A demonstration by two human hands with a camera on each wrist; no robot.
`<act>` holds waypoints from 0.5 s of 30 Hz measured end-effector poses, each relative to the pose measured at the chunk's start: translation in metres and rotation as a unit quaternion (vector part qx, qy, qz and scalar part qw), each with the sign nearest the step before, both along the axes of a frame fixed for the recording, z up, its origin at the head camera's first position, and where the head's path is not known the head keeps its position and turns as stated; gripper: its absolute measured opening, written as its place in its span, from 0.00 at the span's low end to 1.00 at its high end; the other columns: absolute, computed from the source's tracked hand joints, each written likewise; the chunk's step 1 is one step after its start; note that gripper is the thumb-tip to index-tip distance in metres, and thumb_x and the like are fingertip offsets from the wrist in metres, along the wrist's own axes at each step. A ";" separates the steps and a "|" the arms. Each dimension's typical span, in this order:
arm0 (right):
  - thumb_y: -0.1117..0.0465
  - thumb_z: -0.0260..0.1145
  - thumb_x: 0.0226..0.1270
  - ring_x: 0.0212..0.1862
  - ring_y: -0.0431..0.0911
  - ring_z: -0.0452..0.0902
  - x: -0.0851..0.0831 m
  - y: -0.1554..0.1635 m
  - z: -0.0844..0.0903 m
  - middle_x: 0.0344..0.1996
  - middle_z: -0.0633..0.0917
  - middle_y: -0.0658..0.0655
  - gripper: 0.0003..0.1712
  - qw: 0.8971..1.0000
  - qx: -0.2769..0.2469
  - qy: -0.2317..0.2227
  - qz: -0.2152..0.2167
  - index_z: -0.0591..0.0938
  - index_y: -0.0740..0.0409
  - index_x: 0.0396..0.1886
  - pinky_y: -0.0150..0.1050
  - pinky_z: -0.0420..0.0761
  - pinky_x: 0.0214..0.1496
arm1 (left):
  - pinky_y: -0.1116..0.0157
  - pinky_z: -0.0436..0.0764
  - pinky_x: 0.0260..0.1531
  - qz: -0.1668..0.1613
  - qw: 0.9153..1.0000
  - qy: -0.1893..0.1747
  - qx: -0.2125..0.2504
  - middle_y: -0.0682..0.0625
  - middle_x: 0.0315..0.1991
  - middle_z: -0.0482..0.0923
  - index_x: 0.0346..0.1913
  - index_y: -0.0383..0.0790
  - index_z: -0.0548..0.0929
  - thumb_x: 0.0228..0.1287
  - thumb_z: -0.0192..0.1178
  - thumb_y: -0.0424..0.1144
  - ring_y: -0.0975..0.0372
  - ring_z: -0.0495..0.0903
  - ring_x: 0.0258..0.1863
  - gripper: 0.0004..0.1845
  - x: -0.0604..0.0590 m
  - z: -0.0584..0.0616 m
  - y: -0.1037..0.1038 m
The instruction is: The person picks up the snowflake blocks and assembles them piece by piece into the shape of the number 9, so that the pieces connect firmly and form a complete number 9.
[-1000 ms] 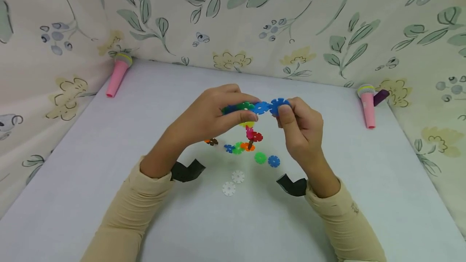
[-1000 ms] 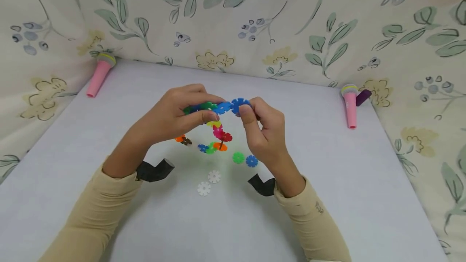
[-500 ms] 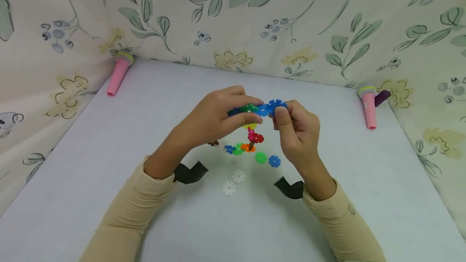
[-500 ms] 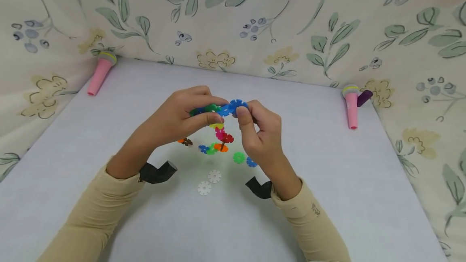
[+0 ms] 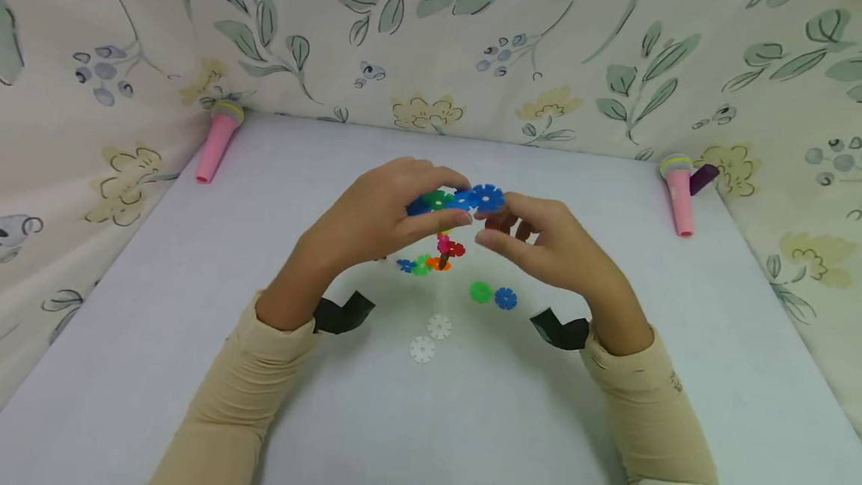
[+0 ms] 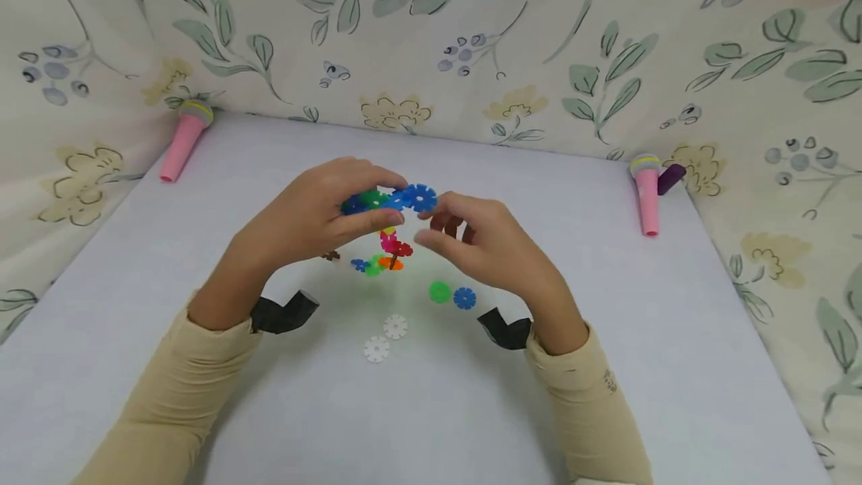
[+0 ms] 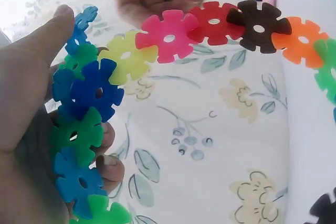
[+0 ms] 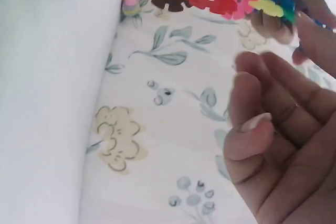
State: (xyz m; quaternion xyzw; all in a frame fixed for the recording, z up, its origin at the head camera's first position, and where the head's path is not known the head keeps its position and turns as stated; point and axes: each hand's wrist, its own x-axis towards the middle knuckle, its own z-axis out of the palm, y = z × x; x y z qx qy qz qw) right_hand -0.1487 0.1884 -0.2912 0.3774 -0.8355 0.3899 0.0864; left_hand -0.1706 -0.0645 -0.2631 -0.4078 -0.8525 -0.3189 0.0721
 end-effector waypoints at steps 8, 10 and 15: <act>0.56 0.78 0.58 0.38 0.47 0.74 -0.020 -0.005 -0.042 0.31 0.78 0.52 0.18 0.898 0.341 -0.269 -0.069 0.82 0.58 0.44 0.40 0.78 0.39 | 0.65 0.78 0.46 -0.031 0.997 -0.047 0.052 0.54 0.44 0.78 0.59 0.38 0.77 0.73 0.60 0.47 0.65 0.75 0.45 0.19 -0.005 0.000 -0.004; 0.55 0.80 0.56 0.38 0.48 0.73 -0.023 -0.008 -0.051 0.30 0.76 0.53 0.21 0.877 0.363 -0.300 -0.094 0.80 0.57 0.44 0.41 0.77 0.40 | 0.64 0.77 0.46 -0.045 0.996 -0.047 0.067 0.55 0.44 0.78 0.57 0.38 0.77 0.74 0.59 0.45 0.66 0.75 0.46 0.17 -0.006 0.000 -0.004; 0.60 0.79 0.55 0.36 0.48 0.73 -0.026 -0.010 -0.057 0.28 0.75 0.54 0.19 0.877 0.351 -0.315 -0.087 0.78 0.55 0.40 0.42 0.77 0.40 | 0.63 0.77 0.47 -0.061 0.992 -0.053 0.099 0.54 0.45 0.79 0.59 0.37 0.76 0.75 0.57 0.41 0.66 0.76 0.47 0.16 -0.007 -0.002 -0.003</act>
